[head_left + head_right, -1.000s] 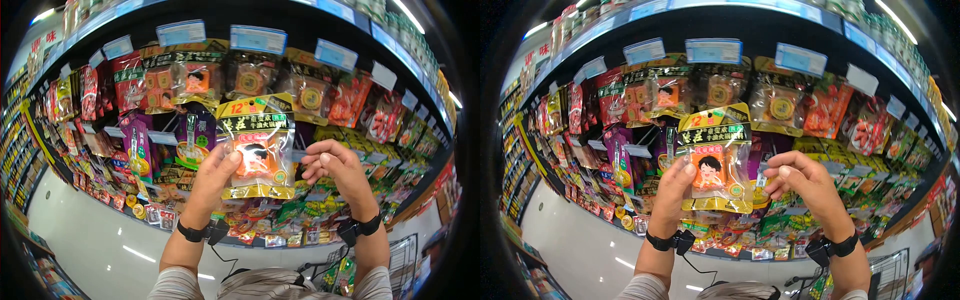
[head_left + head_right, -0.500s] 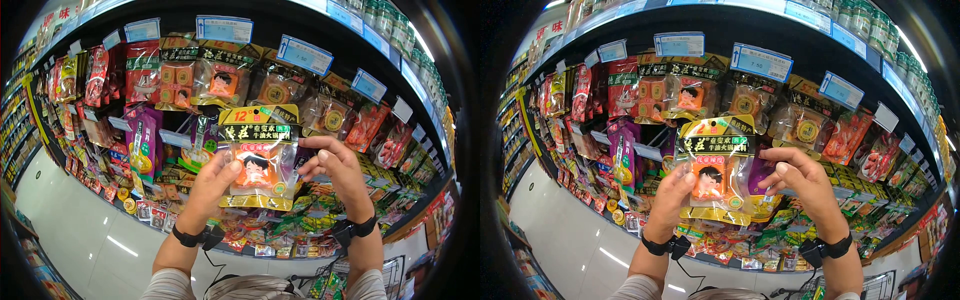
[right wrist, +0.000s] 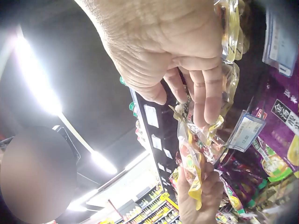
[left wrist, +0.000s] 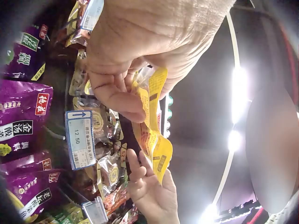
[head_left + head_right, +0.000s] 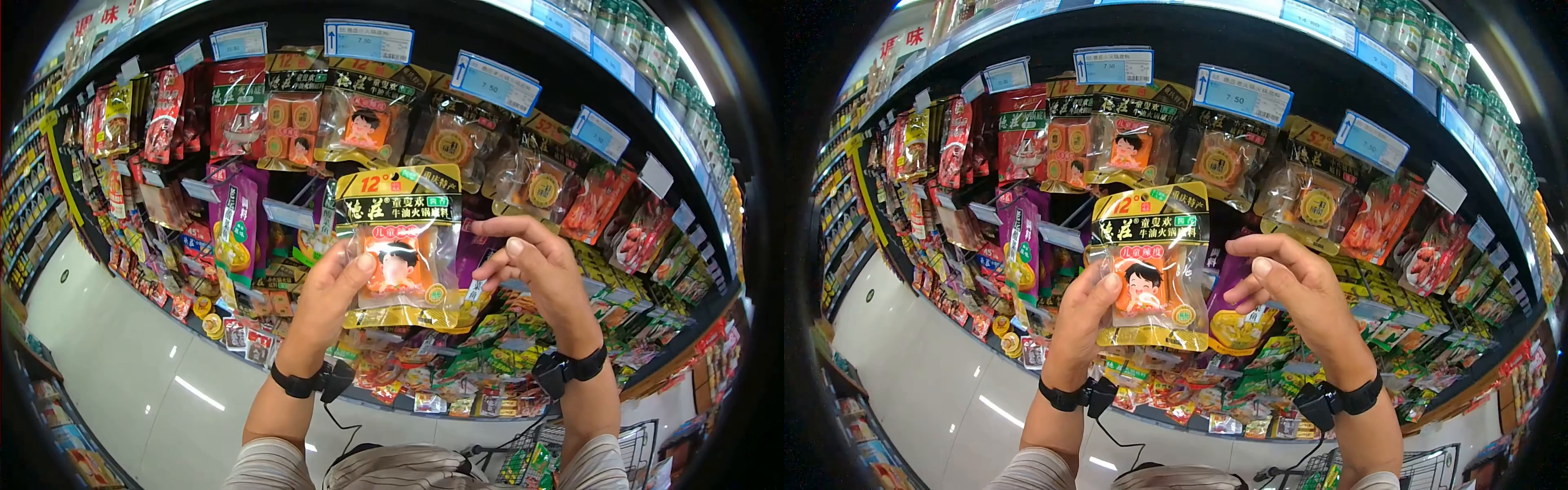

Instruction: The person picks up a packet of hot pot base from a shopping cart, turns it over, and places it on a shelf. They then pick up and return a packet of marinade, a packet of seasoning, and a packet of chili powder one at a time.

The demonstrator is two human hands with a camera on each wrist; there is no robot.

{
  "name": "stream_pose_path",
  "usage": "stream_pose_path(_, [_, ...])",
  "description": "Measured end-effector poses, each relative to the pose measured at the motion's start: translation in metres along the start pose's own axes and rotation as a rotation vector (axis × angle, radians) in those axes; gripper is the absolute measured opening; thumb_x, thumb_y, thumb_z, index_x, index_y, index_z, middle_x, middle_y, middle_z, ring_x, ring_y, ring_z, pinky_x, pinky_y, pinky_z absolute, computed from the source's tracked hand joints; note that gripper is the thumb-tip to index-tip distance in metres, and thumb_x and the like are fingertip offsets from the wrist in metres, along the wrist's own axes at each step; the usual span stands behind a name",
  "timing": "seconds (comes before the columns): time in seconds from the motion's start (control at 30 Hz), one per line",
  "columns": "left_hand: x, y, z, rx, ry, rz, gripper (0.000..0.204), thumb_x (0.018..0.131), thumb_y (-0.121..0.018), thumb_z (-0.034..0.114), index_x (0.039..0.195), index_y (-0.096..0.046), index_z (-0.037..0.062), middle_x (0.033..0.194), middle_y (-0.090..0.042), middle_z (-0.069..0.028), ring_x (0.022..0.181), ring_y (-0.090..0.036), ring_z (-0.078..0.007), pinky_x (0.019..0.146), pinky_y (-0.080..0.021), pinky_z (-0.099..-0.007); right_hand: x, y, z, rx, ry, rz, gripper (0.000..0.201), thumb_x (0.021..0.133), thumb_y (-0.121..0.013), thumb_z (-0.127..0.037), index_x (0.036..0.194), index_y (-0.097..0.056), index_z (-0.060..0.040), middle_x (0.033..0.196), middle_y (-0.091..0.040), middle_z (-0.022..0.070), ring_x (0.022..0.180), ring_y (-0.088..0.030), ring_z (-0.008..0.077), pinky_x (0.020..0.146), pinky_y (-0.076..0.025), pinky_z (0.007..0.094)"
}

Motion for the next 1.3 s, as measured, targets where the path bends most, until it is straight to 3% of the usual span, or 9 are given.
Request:
stream_pose_path(0.27, [-0.028,-0.007,0.033,0.278,-0.033,0.129,0.039,0.100,-0.060,0.027,0.127,-0.054,-0.0007,0.117,-0.063,-0.0059,0.106,-0.059,-0.0110,0.094,-0.047,-0.0275,-0.037,0.006,-0.005,0.093,0.055,-0.027,0.033,0.102,-0.052,-0.022,0.126,-0.057,0.0005,0.121,-0.064,0.0106,0.089,-0.070,0.0179,0.077,-0.056,0.0296])
stream_pose_path(0.37, [-0.031,-0.008,0.039,0.272,-0.107,0.176,0.037,0.100,-0.059,0.028,0.126,-0.058,0.0017,0.112,-0.064,-0.0021,0.096,-0.061,-0.0081,0.084,-0.048,-0.0239,-0.057,0.011,-0.010,0.108,0.058,-0.031,0.032,0.102,-0.052,-0.021,0.126,-0.058,0.0000,0.119,-0.064,0.0110,0.089,-0.070,0.0177,0.076,-0.056,0.0293])
stream_pose_path(0.53, [-0.036,-0.021,0.047,0.260,-0.125,0.179,0.033,0.100,-0.059,0.024,0.120,-0.056,-0.0022,0.111,-0.066,-0.0083,0.099,-0.064,-0.0131,0.089,-0.051,-0.0281,-0.099,0.030,-0.014,0.115,0.023,0.008,0.032,0.101,-0.052,-0.020,0.125,-0.058,0.0007,0.105,-0.067,0.0114,0.088,-0.070,0.0172,0.075,-0.057,0.0290])
stream_pose_path(0.63, [-0.039,-0.029,0.044,0.271,-0.123,0.183,0.032,0.100,-0.059,0.025,0.119,-0.058,-0.0015,0.111,-0.065,-0.0072,0.100,-0.062,-0.0116,0.090,-0.049,-0.0274,-0.126,0.042,-0.014,0.143,0.039,0.055,0.032,0.102,-0.052,-0.021,0.124,-0.058,0.0011,0.105,-0.067,0.0115,0.088,-0.070,0.0173,0.075,-0.057,0.0294])
stream_pose_path(0.87, [-0.032,-0.036,0.059,0.417,-0.153,0.144,0.034,0.100,-0.059,0.030,0.118,-0.059,-0.0002,0.111,-0.065,-0.0046,0.099,-0.058,-0.0097,0.090,-0.045,-0.0262,-0.161,0.055,-0.012,0.148,0.046,0.136,0.032,0.102,-0.052,-0.023,0.122,-0.058,0.0011,0.119,-0.064,0.0103,0.087,-0.070,0.0186,0.072,-0.058,0.0298])
stream_pose_path(1.07, [-0.017,-0.019,0.083,0.343,-0.155,0.111,0.028,0.100,-0.058,0.025,0.115,-0.060,0.0013,0.105,-0.064,-0.0022,0.092,-0.060,-0.0083,0.083,-0.049,-0.0245,-0.138,0.024,-0.052,0.040,0.097,0.113,0.034,0.101,-0.053,-0.023,0.124,-0.058,0.0018,0.118,-0.064,0.0111,0.087,-0.070,0.0167,0.073,-0.057,0.0297])
stream_pose_path(1.17, [-0.003,-0.008,0.102,0.325,-0.134,0.069,0.030,0.100,-0.059,0.025,0.118,-0.060,0.0014,0.104,-0.065,-0.0013,0.089,-0.061,-0.0073,0.081,-0.048,-0.0232,-0.102,-0.003,-0.072,-0.044,0.121,0.132,0.035,0.101,-0.050,-0.022,0.126,-0.057,0.0027,0.123,-0.064,0.0138,0.085,-0.070,0.0170,0.072,-0.059,0.0291])
stream_pose_path(1.3, [0.014,0.017,0.127,0.427,-0.078,-0.048,0.033,0.099,-0.059,0.026,0.121,-0.059,0.0013,0.105,-0.066,-0.0005,0.090,-0.061,-0.0060,0.079,-0.048,-0.0219,-0.035,-0.041,-0.092,-0.059,0.189,0.097,0.038,0.099,-0.056,-0.022,0.129,-0.057,-0.0004,0.112,-0.065,0.0112,0.087,-0.068,0.0160,0.071,-0.057,0.0288])
Point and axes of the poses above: each hand's wrist, its own x-axis towards the middle knuckle, its own y-axis out of the back of the hand, z = x × y, the point moved 9 cm from there along x, towards the middle knuckle
